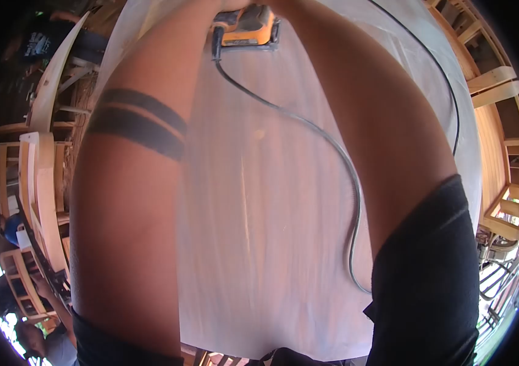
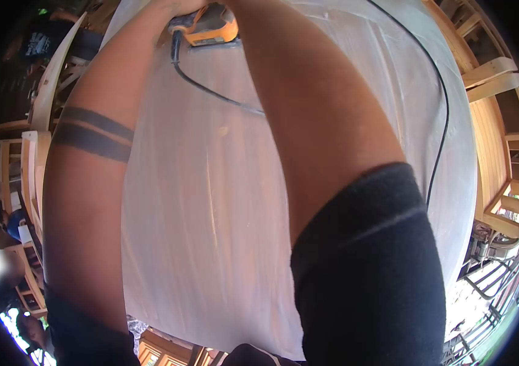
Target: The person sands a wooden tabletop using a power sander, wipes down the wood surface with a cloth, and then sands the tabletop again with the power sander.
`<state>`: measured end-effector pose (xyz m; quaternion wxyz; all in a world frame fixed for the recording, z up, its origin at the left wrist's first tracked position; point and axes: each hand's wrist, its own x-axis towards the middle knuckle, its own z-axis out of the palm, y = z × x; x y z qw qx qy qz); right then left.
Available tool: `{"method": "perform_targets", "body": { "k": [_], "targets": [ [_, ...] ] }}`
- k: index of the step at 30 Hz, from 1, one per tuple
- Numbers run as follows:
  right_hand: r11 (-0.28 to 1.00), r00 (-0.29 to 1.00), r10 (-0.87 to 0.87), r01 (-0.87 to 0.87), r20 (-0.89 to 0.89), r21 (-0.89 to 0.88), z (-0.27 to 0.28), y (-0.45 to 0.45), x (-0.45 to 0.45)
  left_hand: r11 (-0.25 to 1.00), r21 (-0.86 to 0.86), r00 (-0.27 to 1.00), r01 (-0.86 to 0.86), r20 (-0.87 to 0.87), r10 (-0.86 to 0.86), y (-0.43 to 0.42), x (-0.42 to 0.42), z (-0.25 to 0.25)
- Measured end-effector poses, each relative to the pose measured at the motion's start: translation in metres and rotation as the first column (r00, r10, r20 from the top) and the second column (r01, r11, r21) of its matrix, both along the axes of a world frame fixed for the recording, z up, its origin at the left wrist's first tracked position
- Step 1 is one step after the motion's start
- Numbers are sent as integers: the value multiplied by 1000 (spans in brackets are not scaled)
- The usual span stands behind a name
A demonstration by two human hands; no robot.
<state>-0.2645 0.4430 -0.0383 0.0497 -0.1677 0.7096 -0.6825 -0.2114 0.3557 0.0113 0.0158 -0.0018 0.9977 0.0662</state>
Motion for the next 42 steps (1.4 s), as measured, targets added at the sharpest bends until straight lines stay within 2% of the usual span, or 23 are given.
{"method": "perform_targets", "body": {
  "k": [1,3,4,7,8,11,12,14,18,21,22,25,27,28,31,35,42],
  "targets": [
    [998,1000,9,-8,14,-59,-1,-4,0,999,-22,1000,24,-3,-24,0,3,5],
    [983,998,43,-34,50,-180,-3,-12,7,997,77,1000,-8,-6,9,6,13,10],
    [994,999,36,-32,34,-100,-3,-9,9,992,126,1000,-30,-1,30,8,21,12],
    [960,980,171,-142,103,-242,-8,3,35,997,2,997,-75,32,75,24,49,17],
    [991,993,54,-41,102,-124,-9,9,48,996,-25,996,-87,13,87,26,57,15],
    [972,992,100,-81,76,-221,-9,23,95,987,-108,993,-117,-44,113,38,98,4],
    [978,975,175,-156,139,-138,-6,45,110,990,-82,992,-115,-61,110,44,115,3],
    [991,979,111,-95,172,-98,3,60,153,994,-31,990,-105,-95,101,62,156,5],
    [998,974,42,-29,221,-59,19,104,249,993,-71,994,-99,49,103,93,229,0],
    [996,975,41,-22,217,-87,20,132,320,993,-8,993,-115,11,115,125,307,9],
    [995,977,41,-21,211,-95,16,142,342,930,278,970,-241,86,226,135,332,7],
    [996,975,31,-12,220,-88,20,171,413,823,455,937,-339,81,341,163,397,-2],
    [998,971,22,-7,236,-63,26,190,460,846,423,946,-324,126,300,184,445,15],
    [999,969,17,-6,245,-45,28,200,482,916,338,977,-214,52,209,187,461,-6],
    [1000,973,-11,5,229,24,39,225,542,973,204,994,-108,22,105,212,523,4],
    [997,980,-32,18,198,71,43,251,615,978,208,1000,-17,29,11,237,597,28],
    [998,959,18,-1,284,-62,35,271,702,956,286,998,59,-23,-55,253,678,31]
  ]
}}
